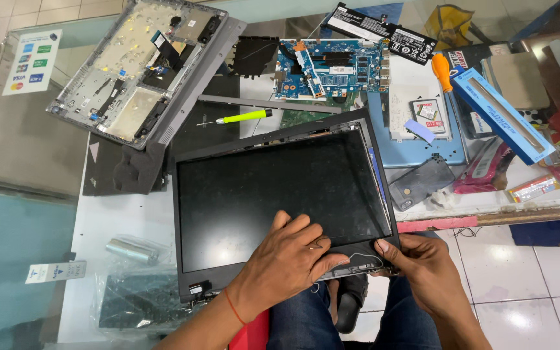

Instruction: The person removes a motherboard from a laptop chassis and sets it aside. They then use a screwdriver to remove screws from the laptop's screen bezel, detach the bezel, and lift the screen panel out of the frame.

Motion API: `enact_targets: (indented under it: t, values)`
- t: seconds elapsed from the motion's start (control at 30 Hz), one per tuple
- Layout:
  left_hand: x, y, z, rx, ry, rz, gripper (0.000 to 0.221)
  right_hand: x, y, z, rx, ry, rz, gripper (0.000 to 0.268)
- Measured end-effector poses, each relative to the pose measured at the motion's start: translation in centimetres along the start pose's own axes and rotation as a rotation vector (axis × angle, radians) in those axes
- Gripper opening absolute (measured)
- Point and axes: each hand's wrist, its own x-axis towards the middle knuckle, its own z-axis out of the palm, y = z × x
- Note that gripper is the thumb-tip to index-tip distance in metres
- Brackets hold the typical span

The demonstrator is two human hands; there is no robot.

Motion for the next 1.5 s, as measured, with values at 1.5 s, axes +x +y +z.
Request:
enact_targets:
  t: [1.5]
  values:
    - [-3.9,-0.8,-1.5,0.008,-0.011,-0.13,0.06,-0.2,0.1,-1.4,-0.065,0.066,0.004,0.022]
